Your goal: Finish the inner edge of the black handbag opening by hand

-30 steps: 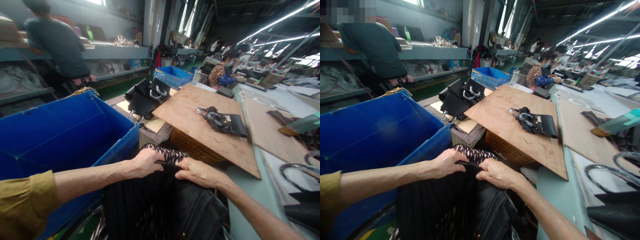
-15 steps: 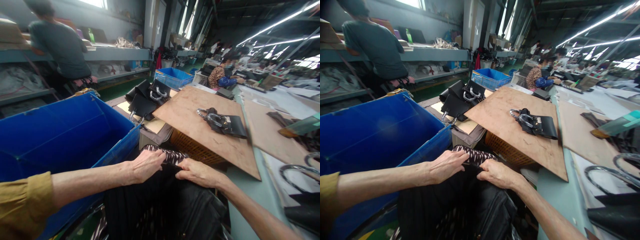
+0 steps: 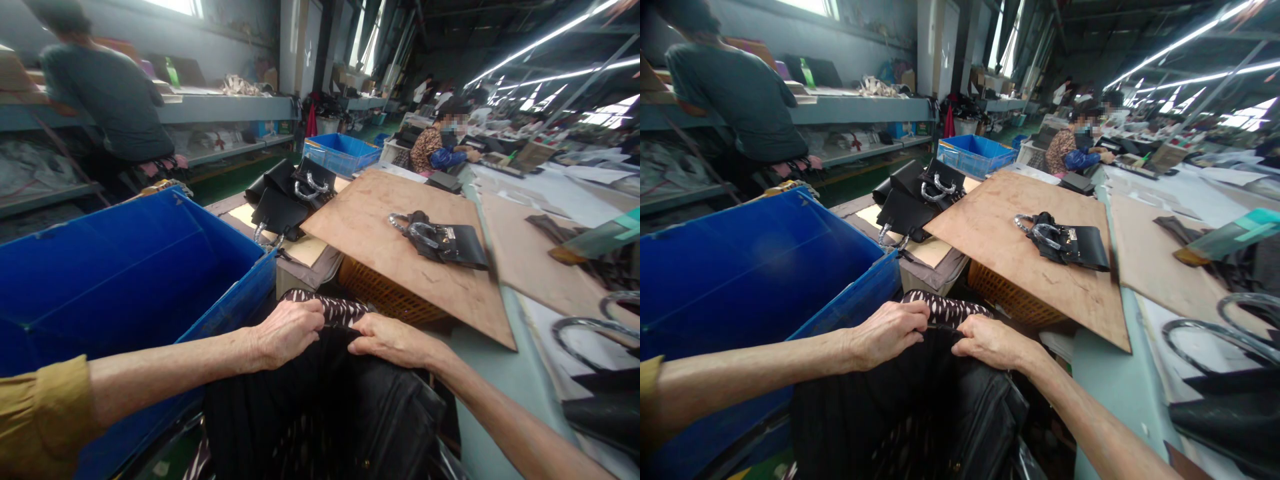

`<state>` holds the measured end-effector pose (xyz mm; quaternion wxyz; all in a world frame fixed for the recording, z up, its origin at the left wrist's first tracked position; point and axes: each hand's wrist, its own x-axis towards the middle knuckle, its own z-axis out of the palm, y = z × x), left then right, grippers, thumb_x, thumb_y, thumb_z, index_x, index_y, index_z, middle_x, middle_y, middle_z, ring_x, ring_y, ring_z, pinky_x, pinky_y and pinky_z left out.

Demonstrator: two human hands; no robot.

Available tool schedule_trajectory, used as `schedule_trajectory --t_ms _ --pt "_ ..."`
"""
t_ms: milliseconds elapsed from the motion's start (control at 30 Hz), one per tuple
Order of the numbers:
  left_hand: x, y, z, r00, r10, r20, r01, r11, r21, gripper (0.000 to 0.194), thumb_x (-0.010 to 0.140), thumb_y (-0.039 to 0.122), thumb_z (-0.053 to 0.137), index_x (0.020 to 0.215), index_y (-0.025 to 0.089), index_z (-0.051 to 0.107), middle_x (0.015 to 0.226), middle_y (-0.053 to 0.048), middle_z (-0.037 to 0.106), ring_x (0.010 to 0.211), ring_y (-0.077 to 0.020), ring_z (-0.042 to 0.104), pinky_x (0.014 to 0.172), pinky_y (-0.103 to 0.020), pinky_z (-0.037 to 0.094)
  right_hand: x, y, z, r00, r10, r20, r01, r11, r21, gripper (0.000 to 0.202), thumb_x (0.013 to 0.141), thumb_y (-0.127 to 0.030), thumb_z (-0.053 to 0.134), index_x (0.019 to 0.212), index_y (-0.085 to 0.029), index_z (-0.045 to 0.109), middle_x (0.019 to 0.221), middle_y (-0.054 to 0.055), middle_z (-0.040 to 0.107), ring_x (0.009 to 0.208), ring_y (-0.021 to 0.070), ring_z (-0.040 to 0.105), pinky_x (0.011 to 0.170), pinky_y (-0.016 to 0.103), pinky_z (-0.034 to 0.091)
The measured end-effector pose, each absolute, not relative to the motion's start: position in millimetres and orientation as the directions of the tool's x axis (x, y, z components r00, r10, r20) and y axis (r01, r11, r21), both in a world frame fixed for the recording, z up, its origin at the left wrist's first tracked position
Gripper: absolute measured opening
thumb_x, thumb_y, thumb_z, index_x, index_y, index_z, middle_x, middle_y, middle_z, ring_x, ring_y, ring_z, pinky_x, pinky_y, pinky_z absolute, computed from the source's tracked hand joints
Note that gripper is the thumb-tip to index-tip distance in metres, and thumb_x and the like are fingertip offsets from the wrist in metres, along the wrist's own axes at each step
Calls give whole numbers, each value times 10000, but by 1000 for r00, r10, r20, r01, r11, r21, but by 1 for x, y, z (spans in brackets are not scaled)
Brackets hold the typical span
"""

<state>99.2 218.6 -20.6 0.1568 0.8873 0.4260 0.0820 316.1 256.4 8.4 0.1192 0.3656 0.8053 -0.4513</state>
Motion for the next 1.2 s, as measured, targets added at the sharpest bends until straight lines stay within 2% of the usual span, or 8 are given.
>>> schedule_trajectory --t_ms 133,333,533,767,900,1067,1200 --pt "102 220 -22 608 794 6 728 -560 396 63 763 235 592 742 175 585 896 22 559 760 -126 542 611 -208 383 314 256 11 -718 477 -507 687 366 -627 229 753 -285 497 580 -175 395 558 -59 333 507 78 312 467 215 240" --pt "102 220 -26 617 786 41 675 -556 486 116 791 182 530 708 182 611 964 29 542 686 -83 512 625 -194 372 312 253 14 -695 557 -455 707 410 -577 241 802 -361 481 649 -175 471 601 -50 425 556 91 401 512 212 272" --pt "100 225 -34 570 821 36 665 -487 567 78 730 140 545 654 157 549 731 24 541 652 -92 474 580 -179 331 308 249 13 -723 599 -344 673 499 -546 120 800 -296 516 737 -198 543 653 -45 519 653 111 482 573 215 279" --pt "100 226 -38 512 859 -6 694 -410 592 82 686 145 504 608 160 525 603 33 510 573 -92 418 532 -195 277 305 249 13 -702 610 -368 700 493 -517 250 838 -313 455 627 -181 469 568 -54 436 556 92 424 528 217 258" --pt "100 224 -36 481 877 -16 707 -377 598 75 662 153 493 589 161 510 564 38 472 540 -88 390 504 -203 242 304 250 14 -716 593 -369 689 515 -510 266 854 -318 420 630 -182 465 580 -44 433 554 98 419 530 211 278" --pt "101 224 -33 457 889 -28 713 -348 609 79 646 152 479 569 161 496 551 38 461 532 -89 384 490 -210 219 297 250 20 -703 580 -413 711 584 -391 226 866 -281 377 745 -183 540 717 14 561 675 145 511 620 235 342" --pt "102 223 -33 440 897 -28 712 -330 620 81 642 152 479 562 160 486 550 39 460 533 -87 385 493 -208 219 288 252 26 -675 600 -429 733 608 -303 173 809 -249 468 928 -208 587 888 45 614 823 192 539 695 260 351"
